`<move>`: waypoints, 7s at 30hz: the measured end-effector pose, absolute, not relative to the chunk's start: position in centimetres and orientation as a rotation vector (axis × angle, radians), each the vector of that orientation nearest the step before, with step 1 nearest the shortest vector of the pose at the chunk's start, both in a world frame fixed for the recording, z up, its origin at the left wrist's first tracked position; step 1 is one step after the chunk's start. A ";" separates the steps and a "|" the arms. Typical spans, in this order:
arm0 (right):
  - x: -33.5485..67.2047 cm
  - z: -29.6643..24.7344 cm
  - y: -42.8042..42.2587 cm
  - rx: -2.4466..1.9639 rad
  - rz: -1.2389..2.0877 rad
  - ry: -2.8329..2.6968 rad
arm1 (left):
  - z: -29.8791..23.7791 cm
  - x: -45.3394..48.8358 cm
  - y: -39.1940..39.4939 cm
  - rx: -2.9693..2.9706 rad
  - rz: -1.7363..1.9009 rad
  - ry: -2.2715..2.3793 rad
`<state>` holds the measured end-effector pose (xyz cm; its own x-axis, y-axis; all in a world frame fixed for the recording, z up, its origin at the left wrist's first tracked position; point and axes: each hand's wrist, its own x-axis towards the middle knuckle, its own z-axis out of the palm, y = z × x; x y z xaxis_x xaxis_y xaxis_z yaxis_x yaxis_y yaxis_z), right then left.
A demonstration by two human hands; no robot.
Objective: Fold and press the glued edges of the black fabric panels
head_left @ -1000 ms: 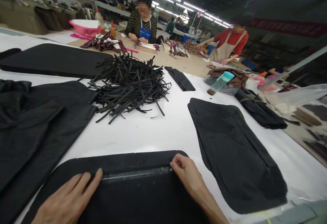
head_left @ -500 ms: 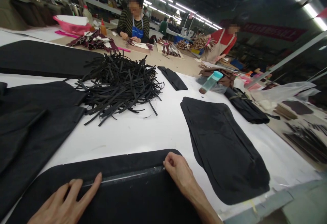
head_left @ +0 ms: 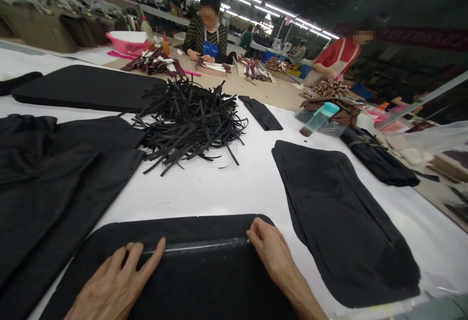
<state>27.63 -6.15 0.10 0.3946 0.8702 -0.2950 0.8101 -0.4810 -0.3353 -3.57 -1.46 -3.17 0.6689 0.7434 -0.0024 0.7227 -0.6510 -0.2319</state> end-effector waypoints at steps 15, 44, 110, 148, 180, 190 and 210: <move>28.1 -1.9 -7.3 -2.473 0.551 -1.496 | -1.6 -6.1 -0.7 -2.613 0.064 -1.201; 20.2 -2.7 -6.8 -1.811 -0.294 -2.395 | -1.9 3.6 -1.7 -2.840 0.197 -1.018; 23.2 6.4 -3.2 -1.466 -0.441 -2.203 | -1.6 2.2 -3.6 -3.461 -0.891 -0.873; 26.4 2.8 -7.9 -1.842 0.534 -2.165 | 0.3 10.5 -1.3 -3.621 -0.157 -1.340; 19.2 -0.9 -6.2 -1.734 0.322 -2.249 | -0.8 -3.2 -0.5 -2.994 -0.322 -1.508; 17.9 -2.0 -5.5 -1.672 0.350 -2.230 | -0.2 -1.9 0.0 -3.165 -0.294 -1.580; 19.5 -2.3 -5.9 -1.393 0.204 -2.460 | -2.6 -1.2 -0.4 -3.170 -0.455 -0.814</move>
